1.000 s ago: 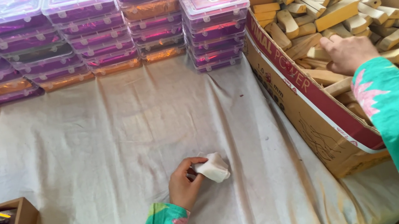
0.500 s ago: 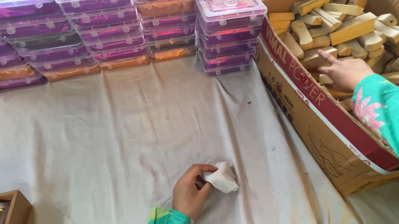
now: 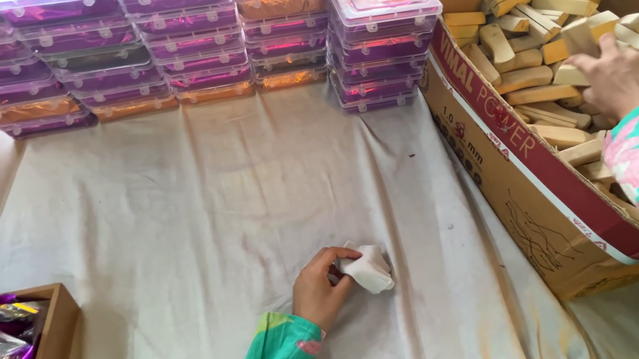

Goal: The person picks up a small rectangular wooden block from a cardboard box and rubs its surfaces with a white cloth. They rotate the block to clean different sides and edges, then place it on the table and repeat the process with a second wooden block.

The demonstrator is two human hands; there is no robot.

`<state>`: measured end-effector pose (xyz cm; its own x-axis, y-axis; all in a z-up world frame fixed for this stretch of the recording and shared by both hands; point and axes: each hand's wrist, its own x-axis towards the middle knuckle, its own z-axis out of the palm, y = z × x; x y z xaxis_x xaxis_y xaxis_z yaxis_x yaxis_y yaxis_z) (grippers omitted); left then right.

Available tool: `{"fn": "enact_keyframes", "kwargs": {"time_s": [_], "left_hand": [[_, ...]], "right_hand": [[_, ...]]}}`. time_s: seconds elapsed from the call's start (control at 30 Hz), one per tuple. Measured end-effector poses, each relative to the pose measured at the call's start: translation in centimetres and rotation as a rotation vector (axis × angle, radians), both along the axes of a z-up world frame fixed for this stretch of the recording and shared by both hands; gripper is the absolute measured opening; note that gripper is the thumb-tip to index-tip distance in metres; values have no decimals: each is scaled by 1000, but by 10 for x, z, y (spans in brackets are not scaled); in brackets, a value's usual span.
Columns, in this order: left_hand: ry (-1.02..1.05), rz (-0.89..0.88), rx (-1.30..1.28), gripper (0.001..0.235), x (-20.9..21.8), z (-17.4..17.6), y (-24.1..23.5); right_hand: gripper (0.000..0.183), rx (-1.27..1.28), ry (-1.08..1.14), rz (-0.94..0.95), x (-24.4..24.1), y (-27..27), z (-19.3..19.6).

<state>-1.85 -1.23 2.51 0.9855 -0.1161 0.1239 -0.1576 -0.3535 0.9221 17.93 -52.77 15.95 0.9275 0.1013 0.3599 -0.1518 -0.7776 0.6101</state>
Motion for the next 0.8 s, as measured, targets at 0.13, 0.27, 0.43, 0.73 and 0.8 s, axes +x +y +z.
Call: {"fn": "enact_keyframes", "kwargs": {"time_s": [0.13, 0.27, 0.43, 0.73, 0.8], "left_hand": [[-41, 15, 13, 32, 0, -5, 1], [-158, 99, -22, 30, 7, -25, 5], [-114, 271, -161, 31, 16, -26, 22], [-264, 614, -517, 27, 46, -45, 61], [-275, 618, -505, 26, 50, -54, 59]], "right_hand": [[52, -63, -157, 164, -11, -17, 6], [58, -131, -320, 424, -49, 30, 48], [54, 45, -312, 663, -105, 146, 68], [73, 448, 653, 1006, -169, 322, -3], [80, 503, 704, 896, -175, 335, -8]]}}
